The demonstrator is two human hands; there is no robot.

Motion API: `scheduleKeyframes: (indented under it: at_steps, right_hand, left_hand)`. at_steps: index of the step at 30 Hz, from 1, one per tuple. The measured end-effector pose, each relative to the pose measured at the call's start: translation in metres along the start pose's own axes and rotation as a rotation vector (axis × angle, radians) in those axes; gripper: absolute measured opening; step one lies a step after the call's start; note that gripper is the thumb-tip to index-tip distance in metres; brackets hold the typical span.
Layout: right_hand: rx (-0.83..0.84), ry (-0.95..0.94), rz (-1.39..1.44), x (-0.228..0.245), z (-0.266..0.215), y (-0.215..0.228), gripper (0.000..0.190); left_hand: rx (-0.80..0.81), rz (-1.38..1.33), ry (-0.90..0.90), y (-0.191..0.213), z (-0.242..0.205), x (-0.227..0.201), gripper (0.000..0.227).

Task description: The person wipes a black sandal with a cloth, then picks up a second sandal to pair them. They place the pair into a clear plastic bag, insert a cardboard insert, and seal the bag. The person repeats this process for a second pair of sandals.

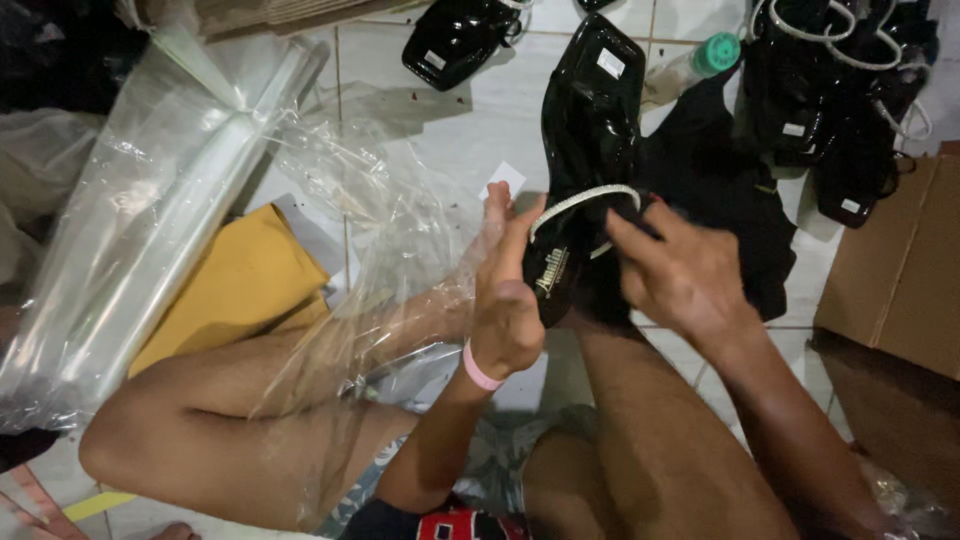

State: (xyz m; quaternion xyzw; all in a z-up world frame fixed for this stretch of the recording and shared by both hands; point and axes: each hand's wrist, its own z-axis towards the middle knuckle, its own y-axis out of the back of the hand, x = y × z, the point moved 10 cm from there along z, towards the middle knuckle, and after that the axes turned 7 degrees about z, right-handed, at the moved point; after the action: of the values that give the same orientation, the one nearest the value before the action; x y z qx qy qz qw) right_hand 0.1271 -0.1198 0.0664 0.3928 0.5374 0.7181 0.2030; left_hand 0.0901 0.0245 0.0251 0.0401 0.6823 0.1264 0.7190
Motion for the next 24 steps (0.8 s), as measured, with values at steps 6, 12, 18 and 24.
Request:
scheduleKeyframes:
  at_steps: [6,12,18,24]
  right_hand:
    - [0.004,-0.019,-0.024,-0.011,-0.005,-0.011,0.047]
    - [0.264,-0.172,0.455,-0.079,-0.103,-0.084,0.043]
    - [0.819,-0.769,0.14,-0.192,-0.31,-0.138,0.061]
    - [1.177,-1.065,0.047,-0.16,-0.374,-0.105,0.06]
  left_hand:
    - [-0.009,-0.022,-0.012,-0.001,-0.005,0.006,0.094]
    - [-0.059,-0.14,0.253,0.009,-0.005,0.072,0.058]
    - [-0.081,-0.198,0.225,0.032,-0.012,0.104,0.044]
    - [0.076,-0.267,0.284,0.01,-0.015,0.112,0.043]
